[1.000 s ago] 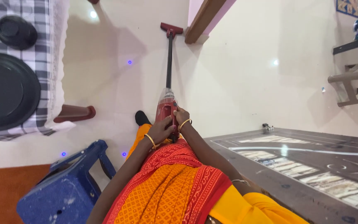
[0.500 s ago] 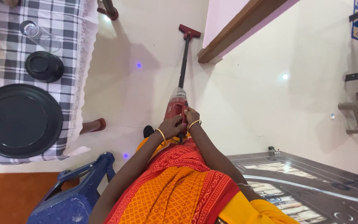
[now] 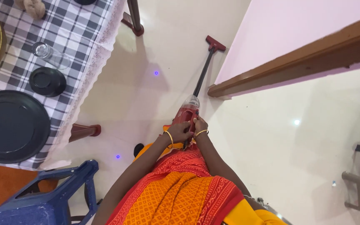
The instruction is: The person vacuums the floor around the room using a vacuum cleaner.
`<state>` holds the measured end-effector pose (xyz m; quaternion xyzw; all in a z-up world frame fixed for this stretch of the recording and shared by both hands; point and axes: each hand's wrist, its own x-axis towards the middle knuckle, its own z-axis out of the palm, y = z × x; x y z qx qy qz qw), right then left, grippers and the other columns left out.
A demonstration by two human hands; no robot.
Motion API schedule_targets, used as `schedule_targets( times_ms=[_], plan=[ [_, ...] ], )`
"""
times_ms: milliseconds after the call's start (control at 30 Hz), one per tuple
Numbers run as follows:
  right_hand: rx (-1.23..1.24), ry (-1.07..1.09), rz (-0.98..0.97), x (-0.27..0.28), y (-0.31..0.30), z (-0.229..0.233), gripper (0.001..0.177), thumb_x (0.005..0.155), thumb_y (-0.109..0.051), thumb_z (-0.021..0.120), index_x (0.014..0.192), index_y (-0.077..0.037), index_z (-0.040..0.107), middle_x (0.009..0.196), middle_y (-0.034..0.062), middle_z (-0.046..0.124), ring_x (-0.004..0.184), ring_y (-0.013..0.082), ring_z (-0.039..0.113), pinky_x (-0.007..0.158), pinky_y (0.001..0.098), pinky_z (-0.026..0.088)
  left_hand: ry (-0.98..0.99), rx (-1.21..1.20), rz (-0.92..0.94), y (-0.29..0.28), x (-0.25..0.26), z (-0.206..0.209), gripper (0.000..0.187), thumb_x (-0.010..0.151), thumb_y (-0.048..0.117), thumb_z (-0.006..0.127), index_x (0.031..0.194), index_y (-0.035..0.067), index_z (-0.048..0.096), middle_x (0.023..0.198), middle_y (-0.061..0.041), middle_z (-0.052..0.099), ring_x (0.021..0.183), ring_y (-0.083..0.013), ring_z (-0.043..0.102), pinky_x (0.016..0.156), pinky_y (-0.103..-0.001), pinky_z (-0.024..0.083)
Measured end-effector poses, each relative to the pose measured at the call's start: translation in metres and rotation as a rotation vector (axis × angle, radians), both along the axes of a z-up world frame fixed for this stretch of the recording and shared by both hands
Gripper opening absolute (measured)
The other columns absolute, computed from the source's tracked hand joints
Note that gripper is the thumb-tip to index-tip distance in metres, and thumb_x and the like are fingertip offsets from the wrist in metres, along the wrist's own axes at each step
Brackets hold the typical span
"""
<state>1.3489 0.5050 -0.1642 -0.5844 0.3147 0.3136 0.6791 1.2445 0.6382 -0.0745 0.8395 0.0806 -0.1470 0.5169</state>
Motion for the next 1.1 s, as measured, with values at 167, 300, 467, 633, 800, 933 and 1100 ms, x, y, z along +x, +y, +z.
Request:
schedule_targets(
  times_ms=[167,300,467,633,800,933,1100],
  plan=[
    [0.046,-0.006,0.017,0.075,-0.006,-0.003,0.036,0.097,0.003,0.052,0.132,0.004,0.059,0.098,0.0142,0.069,0.075,0.0232,0.068,0.068,0.037,0.06,0.068,-0.047,0.082,-0.012,0.07,0.014,0.047,0.09,0.041,0.067,0.122,0.006,0.063,0.112,-0.018,0.072,0.098,-0.0353,0.071,0.087,-0.044,0.055],
    [0.069,-0.03,0.081,0.1,-0.011,-0.012,0.035,0.097,0.001,0.053,0.13,0.004,0.063,0.096,0.0129,0.068,0.075,0.022,0.067,0.069,0.0363,0.059,-0.058,-0.084,0.158,-0.013,0.093,0.023,0.048,0.089,0.034,0.068,0.125,0.004,0.062,0.117,-0.017,0.07,0.101,-0.0352,0.071,0.088,-0.043,0.056],
    [0.022,0.072,0.156,0.092,-0.016,-0.019,0.024,0.098,-0.004,0.057,0.119,0.002,0.064,0.094,0.0131,0.067,0.077,0.0221,0.067,0.071,0.037,0.058,0.003,-0.082,0.203,-0.013,0.086,0.036,0.055,0.088,0.036,0.071,0.132,0.005,0.061,0.122,-0.015,0.071,0.107,-0.0328,0.071,0.092,-0.041,0.056],
    [0.059,0.126,0.268,0.07,-0.024,-0.015,0.027,0.093,0.0,0.061,0.12,0.001,0.063,0.095,0.0114,0.068,0.078,0.0227,0.067,0.072,0.0381,0.059,0.079,0.064,0.248,-0.025,0.058,0.045,0.062,0.083,0.039,0.075,0.137,0.011,0.062,0.131,-0.013,0.068,0.112,-0.0337,0.068,0.096,-0.042,0.054],
    [0.068,0.186,0.429,0.065,-0.016,-0.012,0.026,0.092,0.002,0.064,0.118,0.002,0.06,0.094,0.0139,0.067,0.078,0.0251,0.067,0.07,0.0402,0.059,0.137,0.085,0.359,-0.026,0.04,0.047,0.059,0.083,0.041,0.074,0.133,0.012,0.064,0.133,-0.011,0.067,0.112,-0.0319,0.069,0.097,-0.041,0.054],
    [0.102,0.25,0.43,0.051,-0.001,-0.016,0.031,0.093,0.002,0.064,0.122,0.005,0.054,0.095,0.0146,0.065,0.08,0.0259,0.067,0.073,0.0401,0.061,0.063,0.095,0.527,-0.027,0.016,0.054,0.054,0.085,0.039,0.072,0.129,0.008,0.066,0.132,-0.012,0.068,0.114,-0.0322,0.068,0.096,-0.04,0.055],
    [0.12,0.252,0.536,0.022,0.006,-0.017,0.035,0.095,0.002,0.064,0.126,0.007,0.047,0.098,0.0182,0.065,0.084,0.0276,0.067,0.074,0.0406,0.06,0.073,0.113,0.682,-0.043,-0.021,0.06,0.052,0.087,0.036,0.072,0.129,0.007,0.067,0.131,-0.013,0.069,0.115,-0.0317,0.068,0.097,-0.04,0.054]
  ],
)
